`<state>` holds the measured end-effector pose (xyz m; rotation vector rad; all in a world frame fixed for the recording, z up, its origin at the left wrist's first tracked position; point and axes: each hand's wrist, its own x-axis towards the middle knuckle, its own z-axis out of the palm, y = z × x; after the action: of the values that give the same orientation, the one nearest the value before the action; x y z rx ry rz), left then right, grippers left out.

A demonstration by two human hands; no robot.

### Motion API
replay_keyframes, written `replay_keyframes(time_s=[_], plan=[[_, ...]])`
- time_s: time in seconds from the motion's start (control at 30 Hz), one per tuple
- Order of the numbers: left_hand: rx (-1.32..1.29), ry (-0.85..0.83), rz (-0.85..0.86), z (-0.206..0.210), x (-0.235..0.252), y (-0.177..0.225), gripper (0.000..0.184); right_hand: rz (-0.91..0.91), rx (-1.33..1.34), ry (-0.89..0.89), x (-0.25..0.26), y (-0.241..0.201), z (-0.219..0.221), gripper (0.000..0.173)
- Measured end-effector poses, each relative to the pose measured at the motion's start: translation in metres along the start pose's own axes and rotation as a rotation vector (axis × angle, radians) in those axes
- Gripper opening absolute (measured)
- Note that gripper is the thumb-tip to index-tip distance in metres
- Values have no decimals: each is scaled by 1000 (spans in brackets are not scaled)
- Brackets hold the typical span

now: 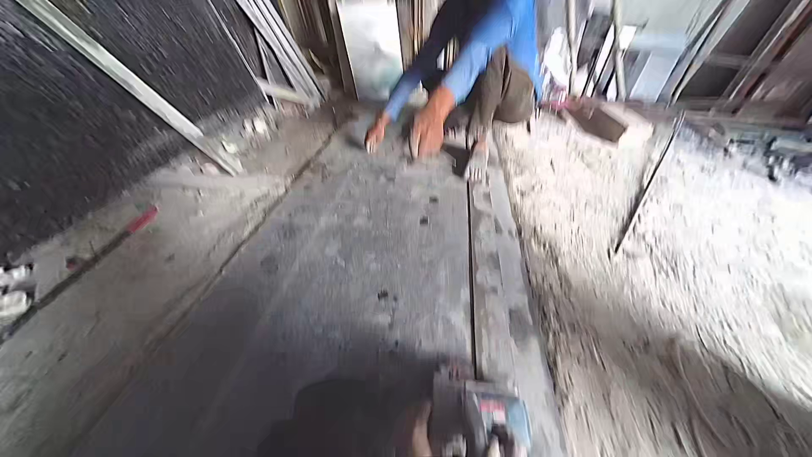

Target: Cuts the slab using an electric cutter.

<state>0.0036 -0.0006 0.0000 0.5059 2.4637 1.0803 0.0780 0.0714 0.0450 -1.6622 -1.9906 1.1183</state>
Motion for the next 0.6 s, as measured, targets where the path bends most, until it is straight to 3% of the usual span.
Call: replay_keyframes(time_s=[0.03,0.07,0.13,0.47,0.6], plan=[[2,0,-36,1,-4,-1,35,-230,69,193,-5,30,18,35],[38,-28,-63,1,-5,-3,36,-362,116,268,-3,55,31,39],[91,-13,-16,7,8,-6,39,-473,168,314,12,70,43,51],[111,-55,-39,9,18,-6,47,-477,197,348,19,66,47,48],[95,-69,-58,6,18,-2,50,-458,131,268,17,63,39,43]])
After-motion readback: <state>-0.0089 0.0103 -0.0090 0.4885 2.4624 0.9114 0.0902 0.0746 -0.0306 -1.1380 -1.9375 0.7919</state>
